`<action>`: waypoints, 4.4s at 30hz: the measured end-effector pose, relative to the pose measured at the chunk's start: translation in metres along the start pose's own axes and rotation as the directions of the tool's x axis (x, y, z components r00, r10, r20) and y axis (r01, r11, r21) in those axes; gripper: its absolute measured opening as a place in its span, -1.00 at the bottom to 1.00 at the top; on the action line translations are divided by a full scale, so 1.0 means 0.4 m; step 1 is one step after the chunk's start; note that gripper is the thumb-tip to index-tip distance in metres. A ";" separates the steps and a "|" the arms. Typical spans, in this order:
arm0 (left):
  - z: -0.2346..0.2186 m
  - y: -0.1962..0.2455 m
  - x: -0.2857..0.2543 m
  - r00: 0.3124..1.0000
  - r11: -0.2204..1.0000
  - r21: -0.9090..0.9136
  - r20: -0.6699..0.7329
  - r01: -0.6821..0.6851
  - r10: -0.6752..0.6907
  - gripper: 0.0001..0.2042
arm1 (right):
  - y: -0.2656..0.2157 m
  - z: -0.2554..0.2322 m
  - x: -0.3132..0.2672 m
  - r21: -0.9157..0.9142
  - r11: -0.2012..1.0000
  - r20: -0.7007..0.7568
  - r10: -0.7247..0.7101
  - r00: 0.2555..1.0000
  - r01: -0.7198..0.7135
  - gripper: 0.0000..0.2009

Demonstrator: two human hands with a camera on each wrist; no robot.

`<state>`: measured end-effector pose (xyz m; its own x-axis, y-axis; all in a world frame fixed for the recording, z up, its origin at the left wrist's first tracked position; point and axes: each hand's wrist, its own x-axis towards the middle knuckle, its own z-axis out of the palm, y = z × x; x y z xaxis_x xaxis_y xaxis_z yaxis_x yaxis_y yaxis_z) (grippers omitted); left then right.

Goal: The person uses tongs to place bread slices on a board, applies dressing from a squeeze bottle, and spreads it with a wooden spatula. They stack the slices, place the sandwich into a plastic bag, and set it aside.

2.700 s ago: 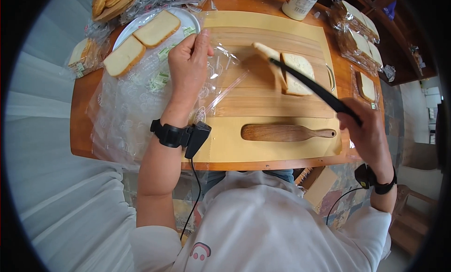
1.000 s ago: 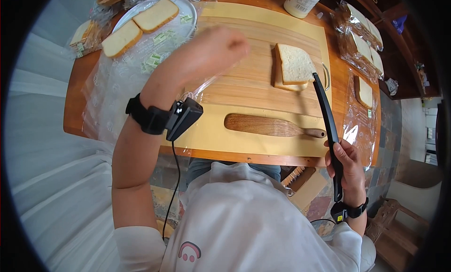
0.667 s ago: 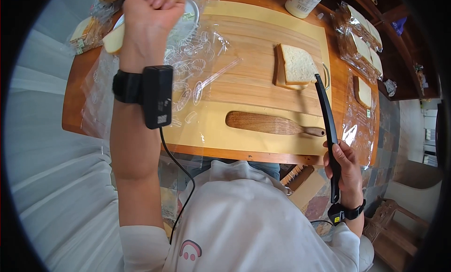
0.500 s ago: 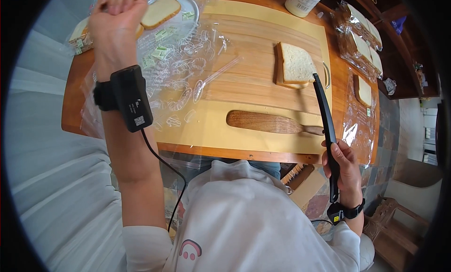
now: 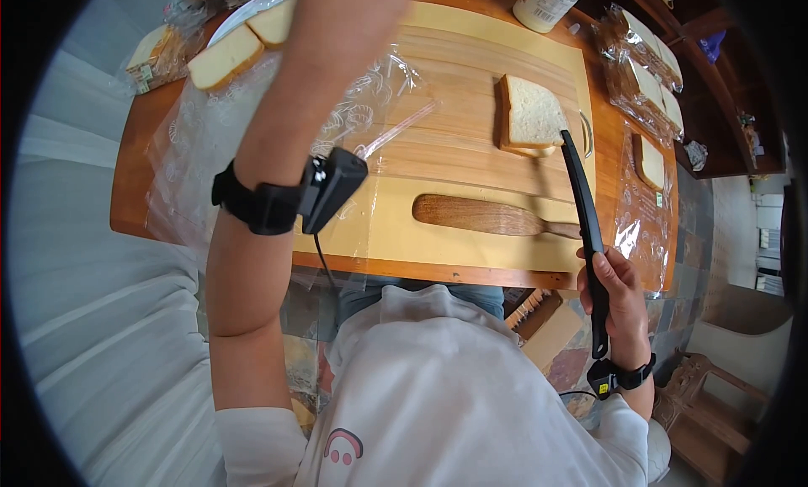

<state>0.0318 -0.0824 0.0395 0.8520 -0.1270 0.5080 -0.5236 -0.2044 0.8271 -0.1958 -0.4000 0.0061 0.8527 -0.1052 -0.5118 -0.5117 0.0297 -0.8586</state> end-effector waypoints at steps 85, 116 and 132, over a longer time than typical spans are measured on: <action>0.179 -0.077 -0.113 0.574 0.896 0.310 0.688 0.319 -0.443 -0.60 | -0.065 -0.031 -0.026 -0.612 0.788 -0.190 -0.235 0.953 0.073 -0.66; 0.206 -0.080 -0.084 0.517 0.829 0.284 0.672 0.481 -0.530 -0.44 | -0.127 -0.030 0.129 -0.697 0.703 -0.117 -0.309 0.944 0.143 -0.64; 0.112 -0.071 -0.157 0.571 0.787 0.346 0.549 0.510 -0.611 -0.80 | -0.393 0.138 0.179 -0.771 -0.555 0.624 -0.558 0.547 0.312 -0.92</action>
<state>-0.0071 -0.1121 -0.0267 0.8053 -0.4804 -0.3475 0.0217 -0.5619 0.8269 -0.0484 -0.3573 0.1028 0.8181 0.5459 0.1811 0.4690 -0.8155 0.3392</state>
